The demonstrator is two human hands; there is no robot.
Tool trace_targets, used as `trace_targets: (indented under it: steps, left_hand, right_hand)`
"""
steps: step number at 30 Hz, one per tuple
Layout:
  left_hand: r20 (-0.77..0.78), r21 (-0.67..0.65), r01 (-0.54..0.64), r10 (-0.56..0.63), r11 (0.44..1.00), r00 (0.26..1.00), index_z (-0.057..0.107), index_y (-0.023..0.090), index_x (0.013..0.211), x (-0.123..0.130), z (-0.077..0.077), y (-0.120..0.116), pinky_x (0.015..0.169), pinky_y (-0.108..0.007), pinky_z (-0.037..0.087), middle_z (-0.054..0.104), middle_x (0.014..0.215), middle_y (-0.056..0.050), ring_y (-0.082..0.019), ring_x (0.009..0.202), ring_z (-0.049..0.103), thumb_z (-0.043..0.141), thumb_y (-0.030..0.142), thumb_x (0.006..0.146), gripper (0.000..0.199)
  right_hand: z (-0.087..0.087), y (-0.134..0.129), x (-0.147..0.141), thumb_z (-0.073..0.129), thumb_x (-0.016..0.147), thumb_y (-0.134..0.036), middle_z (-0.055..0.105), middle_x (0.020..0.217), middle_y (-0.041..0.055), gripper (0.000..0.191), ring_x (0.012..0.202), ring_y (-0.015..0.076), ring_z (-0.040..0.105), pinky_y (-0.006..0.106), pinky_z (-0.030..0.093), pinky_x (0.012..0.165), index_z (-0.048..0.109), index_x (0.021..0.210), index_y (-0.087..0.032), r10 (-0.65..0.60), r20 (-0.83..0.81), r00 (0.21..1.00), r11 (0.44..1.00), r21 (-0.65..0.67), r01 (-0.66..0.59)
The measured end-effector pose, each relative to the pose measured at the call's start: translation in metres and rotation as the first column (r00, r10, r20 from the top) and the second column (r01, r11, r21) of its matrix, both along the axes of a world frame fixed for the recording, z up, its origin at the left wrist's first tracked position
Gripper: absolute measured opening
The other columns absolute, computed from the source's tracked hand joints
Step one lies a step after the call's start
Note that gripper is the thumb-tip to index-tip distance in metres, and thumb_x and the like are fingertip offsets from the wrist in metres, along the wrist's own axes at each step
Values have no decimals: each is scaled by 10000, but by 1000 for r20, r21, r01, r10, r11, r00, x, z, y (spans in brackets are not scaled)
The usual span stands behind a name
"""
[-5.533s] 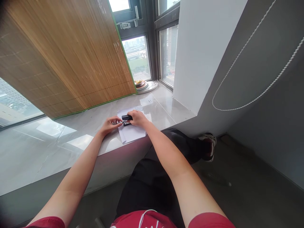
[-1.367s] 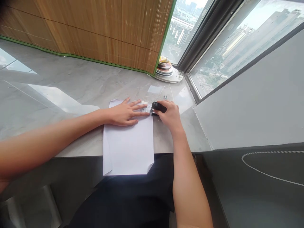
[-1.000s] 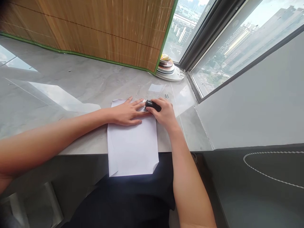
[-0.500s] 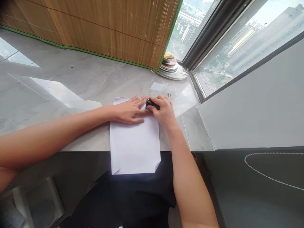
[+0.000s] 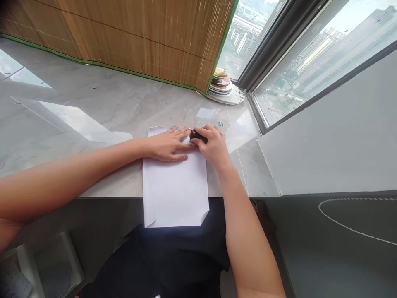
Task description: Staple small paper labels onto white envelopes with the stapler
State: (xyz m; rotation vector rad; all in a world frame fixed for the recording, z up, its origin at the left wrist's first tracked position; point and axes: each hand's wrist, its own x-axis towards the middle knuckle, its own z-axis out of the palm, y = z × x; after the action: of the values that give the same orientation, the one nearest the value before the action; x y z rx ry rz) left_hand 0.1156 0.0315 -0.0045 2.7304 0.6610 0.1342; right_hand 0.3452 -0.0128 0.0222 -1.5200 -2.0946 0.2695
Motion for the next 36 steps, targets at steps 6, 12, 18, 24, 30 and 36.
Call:
trace_targets:
  steps: [6,12,18,24,30,36]
  left_hand:
    - [2,2,2,-2,1000,1000,527,364,1692,0,1,-1,1381,-704,54,216,1886,-82,-434,1749,106,534,577,1082,646]
    - [23,5,12,-12,1000,1000,584,355,1646,0,2,-1,1381,-705,84,241,1880,-75,-439,1743,137,565,568,1070,615]
    - [12,19,2,-2,1000,1000,570,365,1659,-1,1,0,1385,-687,90,220,1887,-67,-428,1743,153,547,573,1076,620]
    - [-33,25,-14,15,1000,999,476,431,1716,-2,5,0,1379,-666,107,185,1894,-51,-420,1742,170,536,614,1077,667]
    - [38,117,-82,78,990,996,482,315,1721,-6,7,7,1374,-659,165,324,1845,-130,-406,1693,325,558,597,1072,712]
    - [221,43,-133,120,990,968,836,257,1249,-31,12,31,1271,-536,409,739,1477,-110,-340,1397,647,587,442,1062,362]
  right_hand:
    - [0,-2,-6,617,1022,-330,702,1042,87,212,1074,331,558,559,429,1030,823,1066,-313,-8,81,997,1000,-13,9]
    - [-4,3,-13,598,1055,-384,668,1058,124,239,1117,359,520,564,402,1006,817,1029,-292,40,172,984,999,-16,-38]
    - [-7,-1,-9,599,1027,-332,684,1104,113,255,1132,351,567,548,448,1014,819,1151,-302,-23,74,997,998,52,19]
    - [-14,7,23,621,983,-315,685,1158,121,285,1148,352,577,571,469,1072,808,1189,-257,-230,-66,971,960,152,237]
    - [-22,17,49,694,937,-419,712,1183,154,379,1160,382,596,610,488,1080,774,1254,-227,-394,-134,909,902,132,411]
    - [-29,7,65,788,810,-392,767,991,124,322,955,331,682,472,563,883,764,1081,-220,-476,-113,872,877,19,481]
